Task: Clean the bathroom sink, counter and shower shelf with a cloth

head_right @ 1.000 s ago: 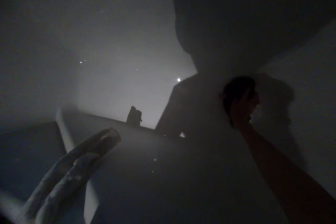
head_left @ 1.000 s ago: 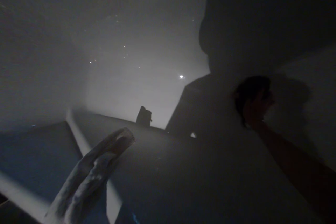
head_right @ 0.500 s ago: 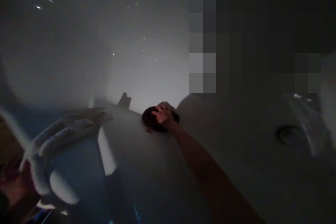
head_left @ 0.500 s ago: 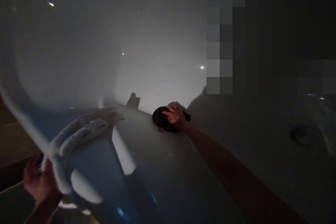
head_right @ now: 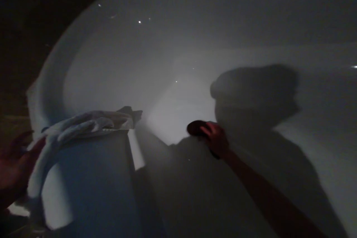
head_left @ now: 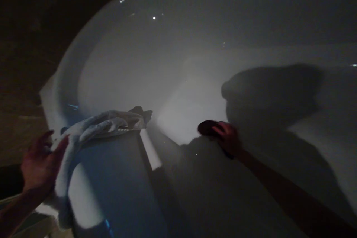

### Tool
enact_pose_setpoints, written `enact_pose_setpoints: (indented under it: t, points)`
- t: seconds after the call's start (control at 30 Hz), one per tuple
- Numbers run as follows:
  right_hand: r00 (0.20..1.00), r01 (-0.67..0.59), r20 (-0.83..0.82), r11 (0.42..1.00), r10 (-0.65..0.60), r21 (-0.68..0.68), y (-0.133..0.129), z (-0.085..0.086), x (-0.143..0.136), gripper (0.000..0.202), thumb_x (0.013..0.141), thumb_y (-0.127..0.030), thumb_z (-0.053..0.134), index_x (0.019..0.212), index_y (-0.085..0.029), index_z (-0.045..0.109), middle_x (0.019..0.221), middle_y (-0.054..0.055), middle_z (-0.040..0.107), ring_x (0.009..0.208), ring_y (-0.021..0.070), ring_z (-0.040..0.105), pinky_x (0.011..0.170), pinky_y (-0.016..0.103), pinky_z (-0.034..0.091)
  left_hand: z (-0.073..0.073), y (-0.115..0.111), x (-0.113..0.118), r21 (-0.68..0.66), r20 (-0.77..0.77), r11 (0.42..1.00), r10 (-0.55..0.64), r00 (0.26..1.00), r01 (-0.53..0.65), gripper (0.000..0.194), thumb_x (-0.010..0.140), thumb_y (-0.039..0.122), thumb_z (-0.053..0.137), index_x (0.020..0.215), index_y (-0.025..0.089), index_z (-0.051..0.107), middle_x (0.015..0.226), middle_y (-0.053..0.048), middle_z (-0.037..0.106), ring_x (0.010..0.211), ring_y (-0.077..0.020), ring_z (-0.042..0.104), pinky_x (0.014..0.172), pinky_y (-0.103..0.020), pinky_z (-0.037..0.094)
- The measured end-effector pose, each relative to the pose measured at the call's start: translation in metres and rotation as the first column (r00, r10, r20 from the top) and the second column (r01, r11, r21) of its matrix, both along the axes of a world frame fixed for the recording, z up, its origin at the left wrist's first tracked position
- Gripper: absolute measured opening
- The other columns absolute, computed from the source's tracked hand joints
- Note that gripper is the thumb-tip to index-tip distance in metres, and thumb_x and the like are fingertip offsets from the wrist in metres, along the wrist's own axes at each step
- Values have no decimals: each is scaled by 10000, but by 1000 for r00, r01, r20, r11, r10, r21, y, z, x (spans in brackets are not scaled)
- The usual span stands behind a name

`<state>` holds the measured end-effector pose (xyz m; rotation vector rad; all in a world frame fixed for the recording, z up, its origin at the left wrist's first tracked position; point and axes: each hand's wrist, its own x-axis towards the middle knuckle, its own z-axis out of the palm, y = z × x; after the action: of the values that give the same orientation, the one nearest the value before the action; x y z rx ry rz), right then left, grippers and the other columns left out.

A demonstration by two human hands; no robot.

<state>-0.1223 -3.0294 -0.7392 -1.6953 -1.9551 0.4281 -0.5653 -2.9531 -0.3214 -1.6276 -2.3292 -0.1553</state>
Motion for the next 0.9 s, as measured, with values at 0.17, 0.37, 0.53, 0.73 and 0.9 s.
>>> enact_pose_setpoints:
  t: [0.17,0.37,0.53,0.73,0.9]
  points:
    - [805,580,107,812,-583,67,111,-2,54,700,957,-491,476,1531,-98,395,1540,291,296,1411,443,304,1138,626,266,0,-11,13,47,94,999,-27,995,23,783,763,626,477,1376,156,612,1027,-85,541,927,-256,535,960,-435,455]
    - [948,271,-179,962,-264,15,239,54,-186,697,937,-395,517,1545,-95,355,1563,256,298,1416,403,290,1166,618,259,-4,-11,-4,45,137,990,-141,981,136,829,835,719,463,1351,92,626,992,-80,507,768,-202,491,794,-373,429]
    - [893,-179,-432,980,125,-88,151,70,-268,622,892,-350,510,1461,-101,495,1580,190,343,1467,312,297,1236,500,256,-3,-16,-11,42,142,986,-166,976,162,692,908,664,502,1363,156,621,1030,-80,501,912,-195,524,875,-338,446]
    - [716,-414,-697,828,41,-377,41,126,-210,689,826,-346,558,1463,-92,492,1436,145,549,1310,266,512,1154,405,390,3,-21,1,-92,212,991,-74,975,95,699,971,591,494,1429,62,506,1301,-100,449,1258,-236,493,1062,-380,344]
    - [875,-384,-439,846,206,-369,-37,236,-220,598,885,-365,611,1454,-204,525,1482,119,502,1321,293,455,1123,494,372,3,1,-17,-58,181,993,-94,979,106,976,898,763,352,1370,-86,445,1361,-105,467,1309,-267,485,1022,-370,323]
